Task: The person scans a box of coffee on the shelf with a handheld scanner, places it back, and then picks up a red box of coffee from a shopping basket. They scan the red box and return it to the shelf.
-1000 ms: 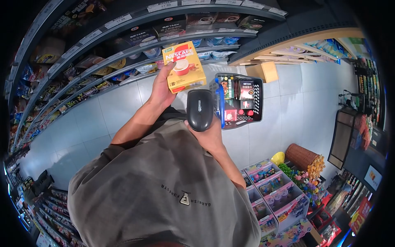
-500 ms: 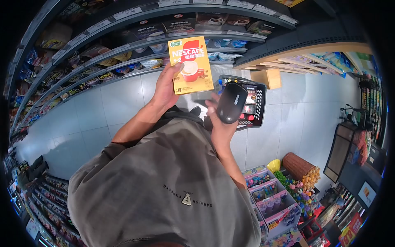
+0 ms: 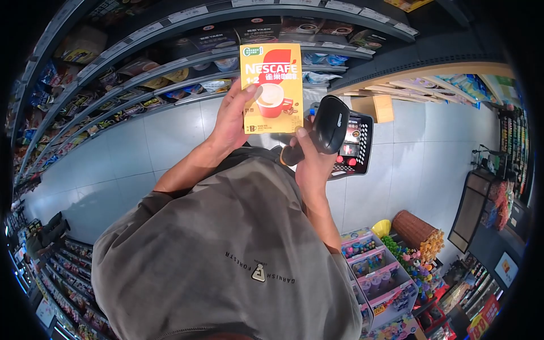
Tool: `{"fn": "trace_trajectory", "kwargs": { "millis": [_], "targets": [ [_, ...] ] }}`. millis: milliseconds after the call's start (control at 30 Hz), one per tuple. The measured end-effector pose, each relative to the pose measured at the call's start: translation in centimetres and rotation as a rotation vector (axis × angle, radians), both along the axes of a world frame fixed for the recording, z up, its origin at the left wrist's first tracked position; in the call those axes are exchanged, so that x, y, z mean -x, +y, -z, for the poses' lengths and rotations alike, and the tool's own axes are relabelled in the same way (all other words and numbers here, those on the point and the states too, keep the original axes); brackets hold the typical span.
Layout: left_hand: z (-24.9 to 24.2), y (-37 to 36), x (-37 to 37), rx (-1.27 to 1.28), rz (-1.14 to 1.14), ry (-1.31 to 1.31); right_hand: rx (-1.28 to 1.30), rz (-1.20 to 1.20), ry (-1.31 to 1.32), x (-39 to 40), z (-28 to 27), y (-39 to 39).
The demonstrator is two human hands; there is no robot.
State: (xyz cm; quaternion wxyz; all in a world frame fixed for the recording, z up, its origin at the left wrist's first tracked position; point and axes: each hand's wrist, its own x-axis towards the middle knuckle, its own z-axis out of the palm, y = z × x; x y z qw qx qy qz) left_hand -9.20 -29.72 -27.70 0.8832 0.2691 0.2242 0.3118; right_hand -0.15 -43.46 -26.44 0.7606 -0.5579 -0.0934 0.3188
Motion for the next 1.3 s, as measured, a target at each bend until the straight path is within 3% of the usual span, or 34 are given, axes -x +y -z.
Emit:
{"fn": "trace_trajectory", "kwargs": {
  "millis": [600,800,1000,1167,1300],
  "targets": [
    [-0.3,3.3,2.4,-0.054,0.077,0.006,-0.068,0.100,0.034,3.2,-0.7,2.8],
    [-0.1,7.2,4.0,-0.510,0.290,0.252,-0.084,0.182,-0.001,3.4,-0.1,4.0],
    [-0.5,9.5,5.9,-0.588,0.400,0.256,-0.051,0.172,-0.048,4.0,1.5,5.3],
    [-0.6,9.9,6.9,-0.582,0.296,0.266,-0.042,0.202,-0.158,4.5,2.5,6.8],
    [-1.1,11.0,7.7,-0.727,0.343,0.358,-0.088,0.276,-0.083,5.7,1.9,8.1]
  ]
}}
